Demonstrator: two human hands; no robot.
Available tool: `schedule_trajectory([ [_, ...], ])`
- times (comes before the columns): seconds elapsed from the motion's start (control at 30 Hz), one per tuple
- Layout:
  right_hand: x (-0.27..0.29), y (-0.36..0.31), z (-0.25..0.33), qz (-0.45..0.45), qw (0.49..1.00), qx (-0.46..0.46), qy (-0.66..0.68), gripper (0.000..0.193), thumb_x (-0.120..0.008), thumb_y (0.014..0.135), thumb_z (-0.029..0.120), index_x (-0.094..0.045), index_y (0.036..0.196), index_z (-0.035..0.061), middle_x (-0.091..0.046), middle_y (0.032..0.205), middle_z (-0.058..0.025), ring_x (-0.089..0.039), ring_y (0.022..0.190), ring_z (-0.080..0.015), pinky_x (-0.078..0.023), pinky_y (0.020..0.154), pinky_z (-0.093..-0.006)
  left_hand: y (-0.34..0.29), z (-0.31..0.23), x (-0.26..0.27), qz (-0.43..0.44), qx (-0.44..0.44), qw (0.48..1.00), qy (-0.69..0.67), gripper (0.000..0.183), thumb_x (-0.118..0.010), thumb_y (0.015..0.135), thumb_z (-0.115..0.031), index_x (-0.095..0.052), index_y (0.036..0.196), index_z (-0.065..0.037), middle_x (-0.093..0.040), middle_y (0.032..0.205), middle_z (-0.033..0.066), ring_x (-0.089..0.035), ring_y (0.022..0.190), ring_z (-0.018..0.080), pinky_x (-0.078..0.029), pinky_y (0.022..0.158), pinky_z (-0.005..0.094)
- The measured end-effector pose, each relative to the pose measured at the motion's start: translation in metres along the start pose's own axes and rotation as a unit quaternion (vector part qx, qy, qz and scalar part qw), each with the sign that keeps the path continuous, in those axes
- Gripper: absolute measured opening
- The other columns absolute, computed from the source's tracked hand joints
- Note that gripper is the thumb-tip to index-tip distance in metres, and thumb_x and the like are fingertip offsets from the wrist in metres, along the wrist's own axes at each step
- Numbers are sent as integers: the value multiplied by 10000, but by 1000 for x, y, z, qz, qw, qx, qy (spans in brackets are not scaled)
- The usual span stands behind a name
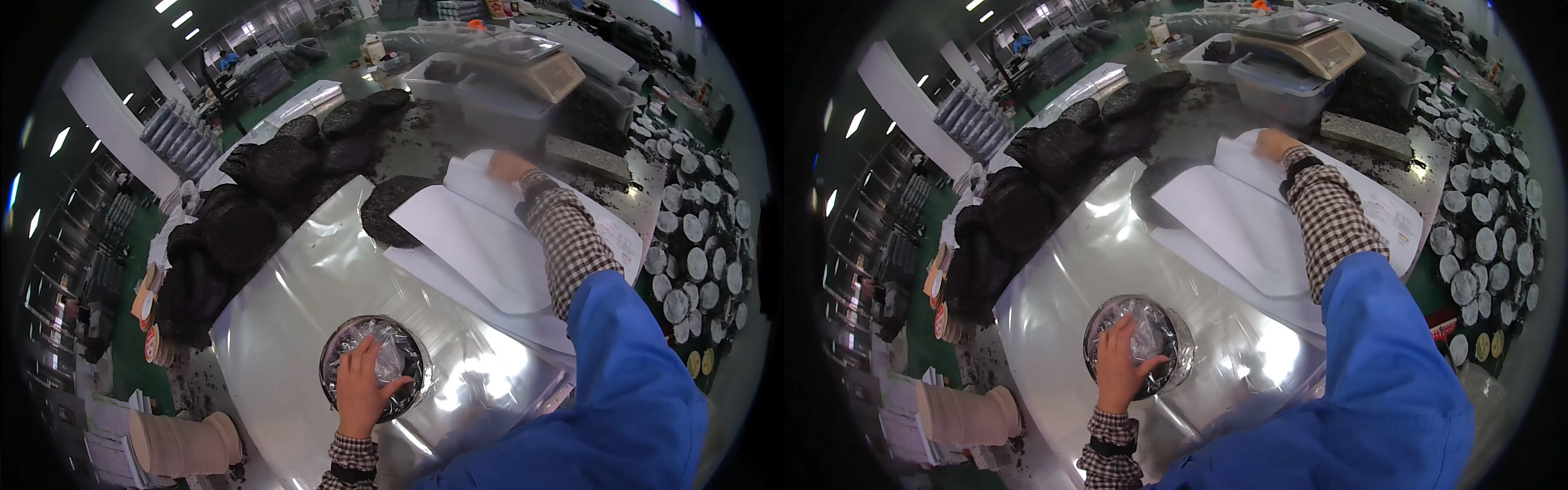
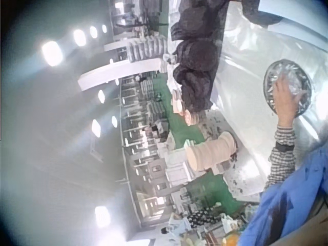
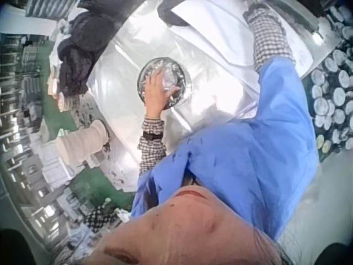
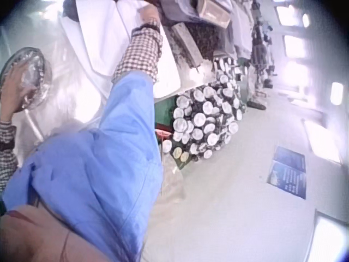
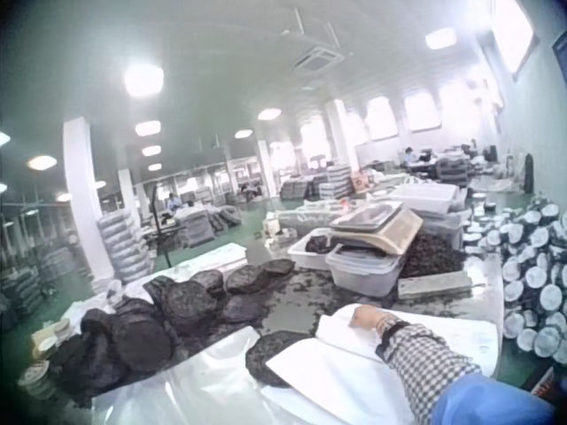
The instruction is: The person repeatedly wraps dark, round cushion-like objects in clear plastic film on a stainless steel table. They smooth the film over the object, fold the edges, and place a white paper insert into the center of the wrapped item before moving it aside and repeating the process with the next object.
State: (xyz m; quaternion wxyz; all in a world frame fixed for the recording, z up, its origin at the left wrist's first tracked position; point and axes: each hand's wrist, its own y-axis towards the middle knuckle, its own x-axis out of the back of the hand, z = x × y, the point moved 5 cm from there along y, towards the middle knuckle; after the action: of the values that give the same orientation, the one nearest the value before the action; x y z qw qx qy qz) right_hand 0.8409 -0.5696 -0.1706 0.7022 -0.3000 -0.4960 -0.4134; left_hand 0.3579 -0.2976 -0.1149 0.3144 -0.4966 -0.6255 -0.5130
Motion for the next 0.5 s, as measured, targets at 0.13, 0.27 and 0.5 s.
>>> schedule_trajectory([
  [0.13,-40,-54,-24,-336,941,32,3,281,-658,830,170,-622,1061,15,-606,1041,-190,-601,927,-338,-488,810,-439,-17,15,5,-50,58,996,-55,671,-859,639,-308,-553,1156,-11,-528,1267,151,-540,1054,355,-469,920,430],
  [0.27,-11,-178,-248,-535,741,-381,141,349,-536,941,266,-588,1177,13,-629,1060,-178,-629,947,-301,-515,827,-393,5,13,-14,-24,80,986,-144,534,-865,611,-138,-521,1000,-15,-526,1091,159,-539,998,357,-472,858,417],
  [0.5,64,-203,186,-293,884,263,253,497,-460,954,199,-372,1400,-3,-420,1368,-177,-384,1252,-309,-304,1054,-414,-5,25,-4,-59,117,975,-179,546,-868,615,-128,-489,989,-8,-509,1027,159,-533,962,346,-465,821,389],
])
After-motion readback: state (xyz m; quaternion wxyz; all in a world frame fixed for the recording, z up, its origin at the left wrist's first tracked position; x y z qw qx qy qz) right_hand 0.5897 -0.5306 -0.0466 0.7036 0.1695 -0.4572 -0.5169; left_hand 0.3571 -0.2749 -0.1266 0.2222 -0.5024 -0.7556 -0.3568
